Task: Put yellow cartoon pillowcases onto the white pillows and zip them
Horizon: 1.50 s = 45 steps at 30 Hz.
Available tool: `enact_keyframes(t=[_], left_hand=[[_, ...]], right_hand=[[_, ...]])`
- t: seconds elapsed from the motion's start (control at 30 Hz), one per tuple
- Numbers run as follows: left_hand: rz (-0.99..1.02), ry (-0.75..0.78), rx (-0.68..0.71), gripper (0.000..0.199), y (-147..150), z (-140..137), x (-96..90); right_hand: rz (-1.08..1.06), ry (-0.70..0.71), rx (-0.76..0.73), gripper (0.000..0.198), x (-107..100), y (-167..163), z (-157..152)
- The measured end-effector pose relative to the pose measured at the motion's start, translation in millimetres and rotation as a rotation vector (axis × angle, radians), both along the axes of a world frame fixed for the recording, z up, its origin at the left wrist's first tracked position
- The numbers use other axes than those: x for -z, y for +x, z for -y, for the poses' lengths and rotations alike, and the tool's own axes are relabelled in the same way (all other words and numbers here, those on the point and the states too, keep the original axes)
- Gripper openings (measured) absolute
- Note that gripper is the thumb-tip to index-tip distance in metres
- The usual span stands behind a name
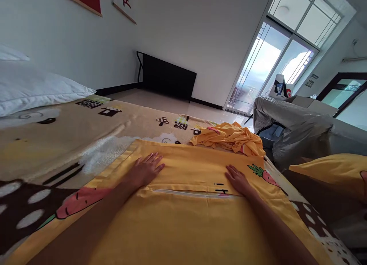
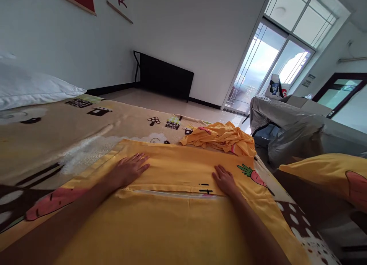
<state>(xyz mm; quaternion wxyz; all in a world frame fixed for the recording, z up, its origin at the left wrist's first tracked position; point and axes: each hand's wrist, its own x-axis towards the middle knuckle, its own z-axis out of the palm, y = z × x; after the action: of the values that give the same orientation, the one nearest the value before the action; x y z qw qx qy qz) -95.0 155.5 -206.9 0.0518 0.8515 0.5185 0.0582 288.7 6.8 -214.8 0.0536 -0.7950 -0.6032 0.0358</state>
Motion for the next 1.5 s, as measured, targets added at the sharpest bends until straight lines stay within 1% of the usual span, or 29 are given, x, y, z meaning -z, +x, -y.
enact_keyframes(t=[0.1, 0.2, 0.33, 0.43, 0.5, 0.7, 0.8, 0.9, 0.97, 1.0, 1.07, 1.13, 1.2, 1.23, 1.3, 1.37, 1.5], left_hand=[[-0.013, 0.007, 0.004, 0.059, 0, -2, 0.8], [-0.021, 0.025, -0.001, 0.06, 0, -3, 2.8], [-0.04, 0.063, -0.008, 0.062, 0, -6, 6.8], [-0.041, 0.06, 0.014, 0.064, -2, -9, 8.7], [-0.007, 0.054, 0.012, 0.065, -2, -10, 7.9], [0.102, 0.071, -0.019, 0.064, 0, -4, -4.2], [0.134, 0.08, -0.037, 0.062, -5, 4, -9.5], [0.137, 0.087, -0.024, 0.061, -20, 12, -12.8], [0.131, 0.091, -0.035, 0.062, -33, 17, -16.2], [0.128, 0.09, -0.052, 0.061, -38, 20, -19.0], [0.123, 0.086, -0.085, 0.06, -42, 25, -27.9], [0.123, 0.089, -0.08, 0.058, -35, 30, -40.5], [0.122, 0.093, -0.007, 0.055, -15, 38, -53.9], [0.114, 0.086, 0.051, 0.053, -2, 43, -59.6], [0.088, 0.051, 0.189, 0.049, 30, 55, -67.0], [0.054, 0.01, 0.327, 0.045, 61, 67, -68.3], [-0.019, -0.099, 0.548, 0.046, 112, 83, -58.4]], right_hand=[[0.043, 0.006, 0.08, 0.055, 3, 44, 28], [0.121, 0.027, 0.105, 0.054, 8, 80, 54], [0.253, 0.063, 0.098, 0.052, 14, 108, 70], [0.238, 0.071, 0.121, 0.052, 14, 114, 71], [0.207, 0.072, 0.125, 0.053, 12, 113, 70], [0.135, 0.154, 0.119, 0.049, 5, 106, 70], [0.142, 0.179, 0.095, 0.044, -4, 100, 74], [0.167, 0.21, 0.09, 0.04, -22, 84, 79], [0.177, 0.223, 0.048, 0.04, -35, 62, 81], [0.173, 0.218, 0.0, 0.04, -42, 47, 82], [0.15, 0.174, -0.141, 0.038, -52, 9, 82], [0.12, 0.098, -0.29, 0.033, -61, -34, 81], [0.113, 0.027, -0.418, 0.031, -67, -77, 79], [0.135, -0.026, -0.497, 0.032, -68, -95, 78], [0.169, -0.082, -0.583, 0.035, -68, -122, 75], [0.187, -0.086, -0.608, 0.035, -62, -136, 73], [0.168, 0.03, -0.642, 0.03, -39, -136, 74]])
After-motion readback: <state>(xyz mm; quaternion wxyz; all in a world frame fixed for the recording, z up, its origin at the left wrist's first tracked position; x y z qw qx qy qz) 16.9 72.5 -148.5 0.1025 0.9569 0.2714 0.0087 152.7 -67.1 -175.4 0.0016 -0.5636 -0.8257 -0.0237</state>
